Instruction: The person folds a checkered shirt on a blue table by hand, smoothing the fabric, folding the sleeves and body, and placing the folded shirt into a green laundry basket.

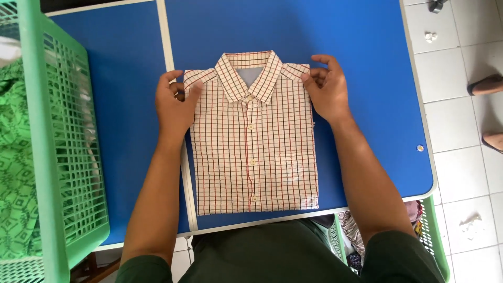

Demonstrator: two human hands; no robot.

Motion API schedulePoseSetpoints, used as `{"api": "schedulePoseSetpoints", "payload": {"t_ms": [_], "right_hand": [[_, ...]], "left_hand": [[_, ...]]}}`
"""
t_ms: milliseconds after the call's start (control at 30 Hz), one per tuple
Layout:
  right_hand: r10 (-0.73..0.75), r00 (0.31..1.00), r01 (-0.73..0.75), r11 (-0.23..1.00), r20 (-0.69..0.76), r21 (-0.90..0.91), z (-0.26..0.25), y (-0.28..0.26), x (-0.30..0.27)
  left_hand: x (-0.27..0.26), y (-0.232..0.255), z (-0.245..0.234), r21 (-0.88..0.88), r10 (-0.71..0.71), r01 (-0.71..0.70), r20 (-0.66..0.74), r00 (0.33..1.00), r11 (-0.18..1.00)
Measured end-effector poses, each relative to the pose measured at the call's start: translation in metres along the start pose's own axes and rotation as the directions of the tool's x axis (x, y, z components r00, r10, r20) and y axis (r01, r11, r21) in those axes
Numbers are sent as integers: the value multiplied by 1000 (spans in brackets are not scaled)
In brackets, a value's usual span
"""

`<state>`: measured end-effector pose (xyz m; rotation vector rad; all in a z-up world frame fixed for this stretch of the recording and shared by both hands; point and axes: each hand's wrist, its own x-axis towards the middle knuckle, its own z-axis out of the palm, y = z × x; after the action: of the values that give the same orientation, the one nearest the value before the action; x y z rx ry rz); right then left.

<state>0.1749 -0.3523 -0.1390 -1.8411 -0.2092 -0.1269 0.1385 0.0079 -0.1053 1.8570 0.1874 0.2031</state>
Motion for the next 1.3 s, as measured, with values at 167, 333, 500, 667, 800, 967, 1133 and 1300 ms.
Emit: {"api": "schedulePoseSetpoints", "payload": {"t_ms": [167, 333, 500, 667, 800, 967, 1133, 1300], "right_hand": [[29, 999, -27, 998, -38, 49, 4, 9, 0], [37, 996, -31, 996, -82, 78, 2, 11, 0], [99, 992, -127, 806, -81, -578, -9, -15, -14], [438, 899, -274, 599, 21, -752, -6, -87, -36], [442, 878, -188, 671, 183, -718, -5, -85, -45], [401, 897, -239, 796, 187, -557, -9, -70, -40], [429, 888, -349, 862, 165, -367, -13, -49, -37], [424, 881, -412, 906, 211, -100, -13, -44, -35]], "left_hand": [[6, -20, 0, -112, 26, -25, 3, 1000, 993], [-4, -9, 7, -68, 111, -115, -68, 991, 991], [-7, 11, -3, 292, 206, -173, -85, 975, 941], [-22, 41, -34, 548, -263, 127, 177, 949, 827], [-27, 33, -35, 594, -289, 61, 298, 910, 802], [-27, 13, -27, 571, -226, 20, 294, 929, 821], [-29, 26, -27, 565, -262, 53, 295, 919, 823], [-47, 57, -28, 522, -368, 173, 299, 880, 835]]}}
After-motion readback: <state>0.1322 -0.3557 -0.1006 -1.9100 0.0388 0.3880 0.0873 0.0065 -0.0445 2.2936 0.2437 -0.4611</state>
